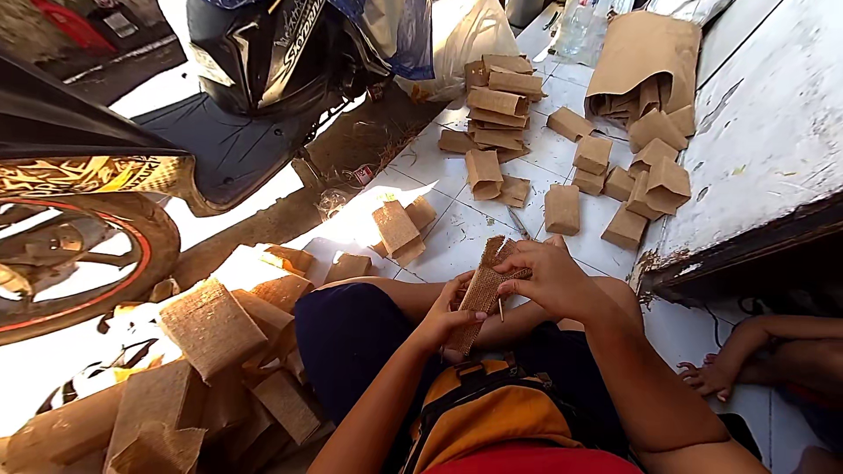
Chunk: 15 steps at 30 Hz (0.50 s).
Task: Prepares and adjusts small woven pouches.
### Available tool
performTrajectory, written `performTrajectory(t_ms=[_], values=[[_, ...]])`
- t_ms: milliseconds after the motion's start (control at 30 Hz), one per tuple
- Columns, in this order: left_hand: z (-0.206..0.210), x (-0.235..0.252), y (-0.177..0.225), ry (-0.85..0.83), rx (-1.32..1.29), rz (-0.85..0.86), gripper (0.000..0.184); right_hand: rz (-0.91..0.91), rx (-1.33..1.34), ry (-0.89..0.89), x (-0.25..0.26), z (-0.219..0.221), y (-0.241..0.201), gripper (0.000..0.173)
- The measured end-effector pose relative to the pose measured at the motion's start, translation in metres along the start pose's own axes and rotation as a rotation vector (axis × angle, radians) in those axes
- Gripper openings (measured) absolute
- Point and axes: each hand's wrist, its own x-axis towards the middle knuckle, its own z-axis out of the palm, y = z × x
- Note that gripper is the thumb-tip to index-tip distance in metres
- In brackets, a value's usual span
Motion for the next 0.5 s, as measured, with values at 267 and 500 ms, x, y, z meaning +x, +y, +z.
performTrajectory(t_ms=[267,500], values=[[0.007,0.003,-0.002,0.261,0.240,0.030,0.110,-0.121,-0.108,0.296,0.002,0.027,-0.004,0.014],[-0.004,0.005,-0.006,0.274,0.320,0.007,0.111,-0.124,-0.130,0.264,-0.002,0.036,-0.001,0.015]])
